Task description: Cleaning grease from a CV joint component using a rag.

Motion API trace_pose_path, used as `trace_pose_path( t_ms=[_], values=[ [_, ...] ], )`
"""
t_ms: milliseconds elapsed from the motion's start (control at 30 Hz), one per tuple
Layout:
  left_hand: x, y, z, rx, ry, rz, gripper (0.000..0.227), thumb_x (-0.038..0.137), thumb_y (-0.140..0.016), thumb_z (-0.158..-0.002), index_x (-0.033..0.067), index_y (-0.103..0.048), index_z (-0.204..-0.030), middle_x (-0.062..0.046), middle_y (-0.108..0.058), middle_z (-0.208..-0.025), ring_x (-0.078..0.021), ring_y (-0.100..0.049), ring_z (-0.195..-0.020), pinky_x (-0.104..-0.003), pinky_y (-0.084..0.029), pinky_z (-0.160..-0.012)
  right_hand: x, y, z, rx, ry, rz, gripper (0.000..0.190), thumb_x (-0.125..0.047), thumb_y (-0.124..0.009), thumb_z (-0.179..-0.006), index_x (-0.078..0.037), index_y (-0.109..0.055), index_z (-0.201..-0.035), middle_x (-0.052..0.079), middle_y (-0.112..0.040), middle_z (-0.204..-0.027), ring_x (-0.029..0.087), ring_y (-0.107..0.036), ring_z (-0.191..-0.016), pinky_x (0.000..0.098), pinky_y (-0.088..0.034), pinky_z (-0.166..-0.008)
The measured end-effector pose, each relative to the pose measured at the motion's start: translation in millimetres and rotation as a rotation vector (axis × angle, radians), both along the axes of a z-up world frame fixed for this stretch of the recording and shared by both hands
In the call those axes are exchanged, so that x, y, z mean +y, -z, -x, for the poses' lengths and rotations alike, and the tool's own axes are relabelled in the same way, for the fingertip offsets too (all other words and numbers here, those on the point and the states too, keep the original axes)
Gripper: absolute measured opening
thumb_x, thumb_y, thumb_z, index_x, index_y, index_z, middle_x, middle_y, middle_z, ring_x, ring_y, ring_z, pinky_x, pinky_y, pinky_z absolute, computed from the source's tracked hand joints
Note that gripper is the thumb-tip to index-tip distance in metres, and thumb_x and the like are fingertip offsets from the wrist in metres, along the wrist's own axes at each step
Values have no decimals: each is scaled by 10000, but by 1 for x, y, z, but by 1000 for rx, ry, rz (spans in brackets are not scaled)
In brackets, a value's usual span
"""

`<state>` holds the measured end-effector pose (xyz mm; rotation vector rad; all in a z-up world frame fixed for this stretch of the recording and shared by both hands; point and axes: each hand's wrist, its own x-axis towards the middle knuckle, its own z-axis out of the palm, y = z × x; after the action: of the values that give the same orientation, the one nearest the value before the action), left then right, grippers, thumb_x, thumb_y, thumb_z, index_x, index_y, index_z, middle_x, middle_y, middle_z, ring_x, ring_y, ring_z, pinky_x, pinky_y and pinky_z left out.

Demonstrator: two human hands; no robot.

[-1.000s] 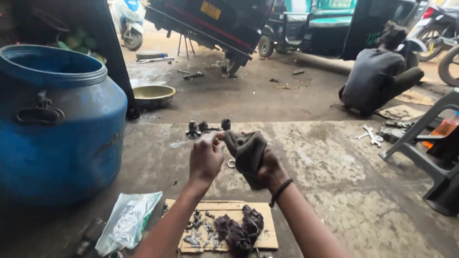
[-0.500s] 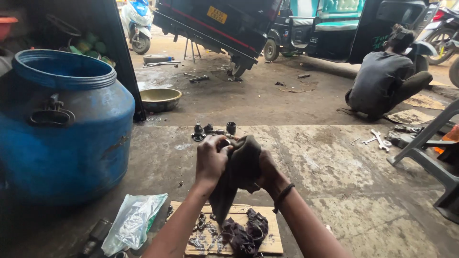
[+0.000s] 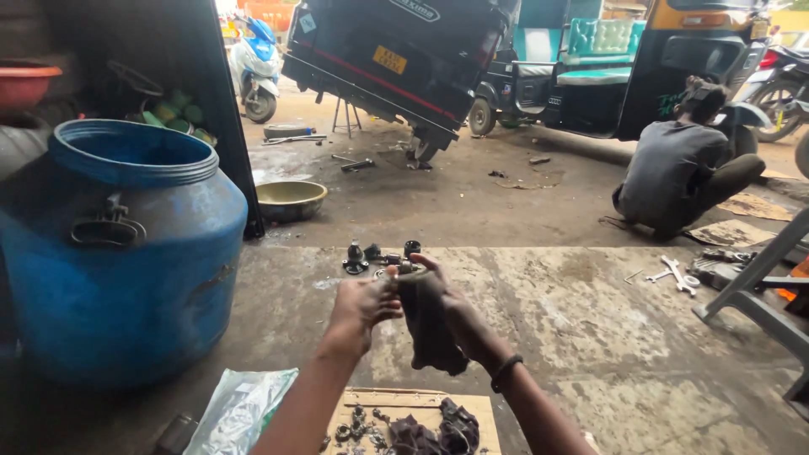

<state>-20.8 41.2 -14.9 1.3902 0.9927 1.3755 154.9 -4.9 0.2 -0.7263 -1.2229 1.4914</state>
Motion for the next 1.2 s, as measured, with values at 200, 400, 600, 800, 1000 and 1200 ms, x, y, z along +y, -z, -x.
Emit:
trace_pose_path(
  t_ms=[200,400,600,800,1000,1200],
  values=[
    [-1,6,14,-375,175,555,332,224,-715,-1028,-106,-678,-1014,-172,-696,-742,-169,-636,-499,-257,-516,-433,-4,1,11,-657,150,-486,585,-165,-551,-1028,-194,-397,-1592,183,-682,-1232,209,-653,-1044,326,-583,-879],
    [-39,-14,-2,355,-76,-498,216,17,-630,-927,-40,-749,-1098,-172,-783,-857,-261,-749,-673,-345,-582,-572,12,18,-13,-58,74,-99,554,-155,-440,-979,-74,-378,-1524,208,-675,-1232,246,-714,-1053,317,-641,-882],
    [-45,-15,2,699,-236,-1094,396,-87,-701,-799,-70,-671,-1194,-268,-703,-1148,-392,-719,-1024,-414,-604,-894,40,49,-12,390,174,230,359,-251,-427,-1098,21,-570,-1283,200,-677,-1172,230,-749,-914,345,-614,-844],
    [-50,-29,-4,528,-183,-479,606,4,-812,-747,-34,-580,-1305,-226,-727,-971,-351,-748,-853,-419,-603,-772,31,43,3,273,-120,-172,263,-166,-460,-1155,1,-644,-1242,122,-642,-1064,154,-681,-872,309,-600,-768],
    [-49,-18,-17,636,-165,-523,731,-112,-654,-818,-42,-374,-1489,-259,-735,-934,-384,-758,-797,-446,-640,-742,25,27,17,160,284,165,273,22,-520,-903,31,-655,-1140,168,-706,-1056,209,-737,-801,288,-644,-723],
    [-70,-36,-28,523,-131,-711,591,-103,-704,-774,-48,-536,-1338,-279,-705,-927,-425,-720,-876,-488,-587,-783,28,28,14,325,407,117,241,-181,-609,-1066,23,-699,-973,70,-684,-839,127,-635,-630,279,-522,-523]
  ],
)
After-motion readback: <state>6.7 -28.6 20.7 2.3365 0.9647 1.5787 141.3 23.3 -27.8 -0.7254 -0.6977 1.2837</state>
